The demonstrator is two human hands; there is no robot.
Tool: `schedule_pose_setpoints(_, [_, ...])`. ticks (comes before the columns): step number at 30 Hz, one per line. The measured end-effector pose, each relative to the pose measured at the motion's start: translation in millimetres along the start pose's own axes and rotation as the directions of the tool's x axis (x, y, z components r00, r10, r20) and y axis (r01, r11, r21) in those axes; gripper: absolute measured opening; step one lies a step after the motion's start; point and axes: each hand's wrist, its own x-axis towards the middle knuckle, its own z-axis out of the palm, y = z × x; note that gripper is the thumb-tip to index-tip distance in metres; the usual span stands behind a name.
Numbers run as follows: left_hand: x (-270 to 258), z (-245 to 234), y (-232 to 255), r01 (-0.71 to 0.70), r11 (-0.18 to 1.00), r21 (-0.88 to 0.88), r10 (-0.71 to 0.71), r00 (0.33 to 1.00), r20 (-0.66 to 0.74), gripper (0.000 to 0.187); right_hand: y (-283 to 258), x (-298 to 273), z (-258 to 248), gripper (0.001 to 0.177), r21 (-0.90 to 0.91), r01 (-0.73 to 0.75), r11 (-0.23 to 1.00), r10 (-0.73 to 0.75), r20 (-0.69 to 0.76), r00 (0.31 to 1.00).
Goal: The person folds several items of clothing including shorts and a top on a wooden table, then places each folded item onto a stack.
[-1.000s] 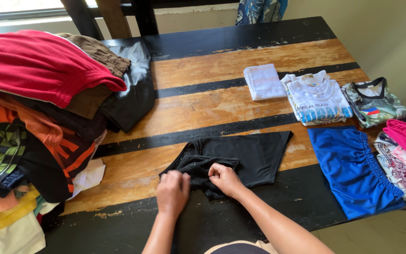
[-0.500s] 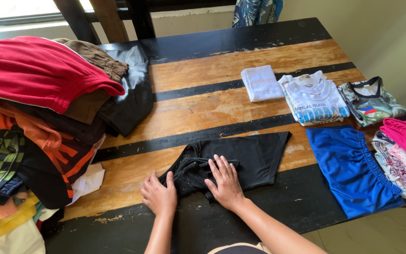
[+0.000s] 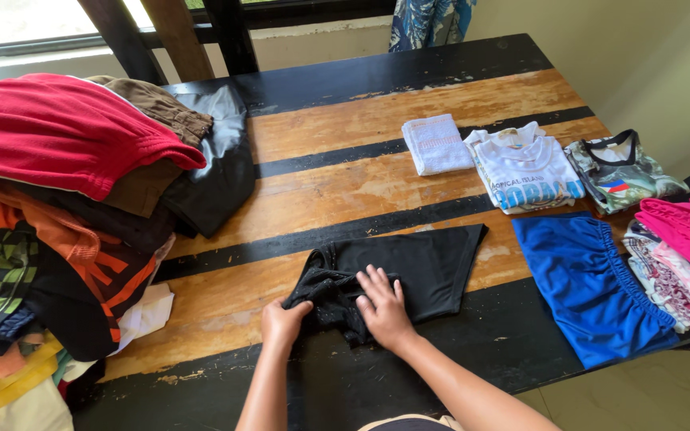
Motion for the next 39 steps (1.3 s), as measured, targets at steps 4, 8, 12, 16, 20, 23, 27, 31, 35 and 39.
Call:
schedule_pose_setpoints(4, [6.0,0.2,10.0,0.023,0.984,-0.174,-0.009,0.997,0.081,0.043,18.0,9.6,-20.2,0.046,0.329,0.011,0.944,0.062,-0.21,0.976])
schedule_pose_setpoints(8, [-0.9,14.5,42.5,-0.13,0.991,-0.043,0.132,0.99,0.04,0.05,39.5,17.4,-36.6,0.045,0.401,-0.072,0.913,0.178,-0.233,0.956])
schedule_pose_setpoints(12, [-25.0,54.7,68.3,-0.299,0.954,0.03,0.3,0.953,-0.053,0.053,54.6,21.1,-40.7,0.047,0.743,-0.063,0.666,0.225,-0.12,0.967])
schedule_pose_setpoints(16, [-54.9,103.0,75.3,-0.457,0.879,0.139,0.464,0.886,-0.018,0.04,51.6,17.4,-54.3,0.045,0.858,-0.332,0.392,0.391,0.172,0.904])
schedule_pose_setpoints(20, [-66.0,125.5,65.3,-0.482,0.876,-0.014,0.481,0.871,0.104,0.039,61.5,11.1,-55.1,0.049,0.78,-0.582,0.23,0.491,0.423,0.761])
schedule_pose_setpoints(23, [-53.5,117.5,63.7,-0.207,0.93,-0.304,0.256,0.958,0.131,0.033,68.0,12.6,-48.0,0.043,0.77,-0.508,0.386,0.435,0.334,0.836])
schedule_pose_setpoints(27, [-45.0,94.5,65.8,-0.3,0.953,0.033,0.301,0.939,-0.167,0.031,72.3,14.2,-47.5,0.034,0.661,-0.443,0.605,0.417,0.211,0.884])
schedule_pose_setpoints(31, [-40.3,99.7,57.5,-0.589,0.766,0.258,0.635,0.755,-0.163,0.036,72.1,9.7,-59.5,0.029,0.614,-0.544,0.572,0.44,0.33,0.835])
schedule_pose_setpoints(35, [-45.8,117.2,41.7,-0.675,0.513,0.53,0.755,0.649,0.094,0.059,69.4,6.1,-65.1,0.03,0.549,-0.532,0.645,0.464,0.271,0.843])
schedule_pose_setpoints(39, [-50.3,122.5,35.3,-0.641,0.492,0.589,0.62,0.733,0.28,0.072,53.6,-7.1,-69.6,0.038,0.142,-0.225,0.964,0.245,-0.138,0.96])
